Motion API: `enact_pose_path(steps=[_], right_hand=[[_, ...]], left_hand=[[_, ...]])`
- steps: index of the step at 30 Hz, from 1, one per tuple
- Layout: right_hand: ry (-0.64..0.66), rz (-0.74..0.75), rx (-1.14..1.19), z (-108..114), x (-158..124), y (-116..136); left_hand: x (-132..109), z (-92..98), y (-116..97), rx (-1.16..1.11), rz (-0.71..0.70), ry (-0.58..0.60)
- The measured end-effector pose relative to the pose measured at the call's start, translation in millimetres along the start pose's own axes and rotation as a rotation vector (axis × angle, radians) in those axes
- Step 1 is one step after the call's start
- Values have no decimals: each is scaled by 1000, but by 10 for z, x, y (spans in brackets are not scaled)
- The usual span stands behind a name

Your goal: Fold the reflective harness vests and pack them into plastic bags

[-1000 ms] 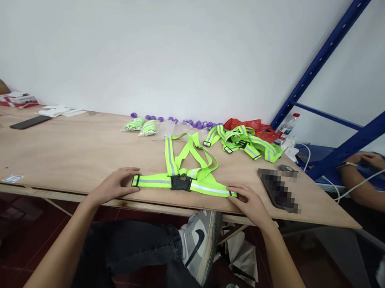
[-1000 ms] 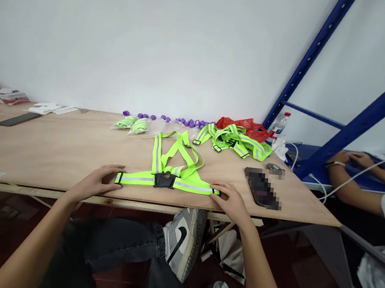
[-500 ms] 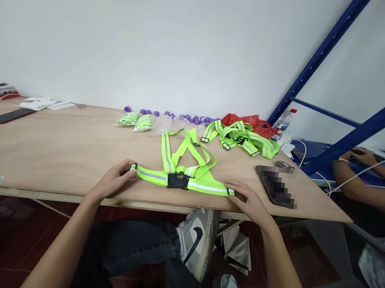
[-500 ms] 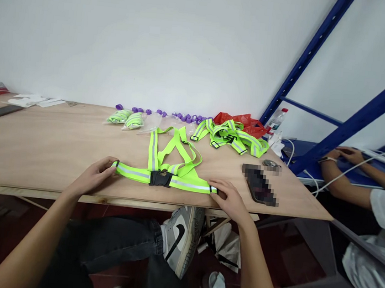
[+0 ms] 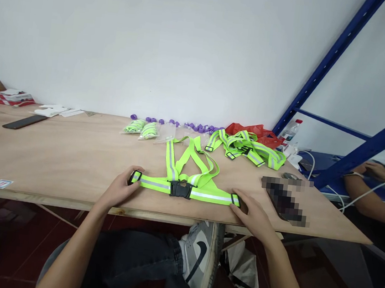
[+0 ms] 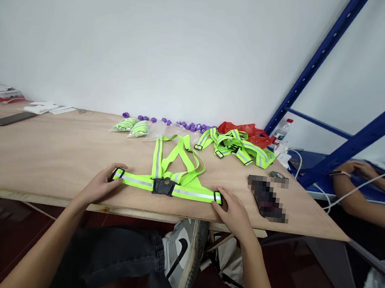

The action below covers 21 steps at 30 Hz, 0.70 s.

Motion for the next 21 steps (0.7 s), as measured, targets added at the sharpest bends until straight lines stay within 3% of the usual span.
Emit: enact_pose_path(steps=[5,12,21], right_hand=[[-60,-4,27,28,-11,-2],[-211,-88,-2,133,-84,-147],[-240,-88,-25,204,-305,-297]], left_hand=[[8,-15,16,-24,7,6],[-54,-49,-129,-33,-12,48],[-203,-182,-149,44,30,34]])
Point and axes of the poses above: each hand's wrist, its own x-axis towards the middle knuckle, its own z-axis out of the back of the hand, y = z × x, the point moved 8 cm from there along x, towards the middle knuckle, and after that the axes turned 12 degrees about x, right-handed, at the moved point
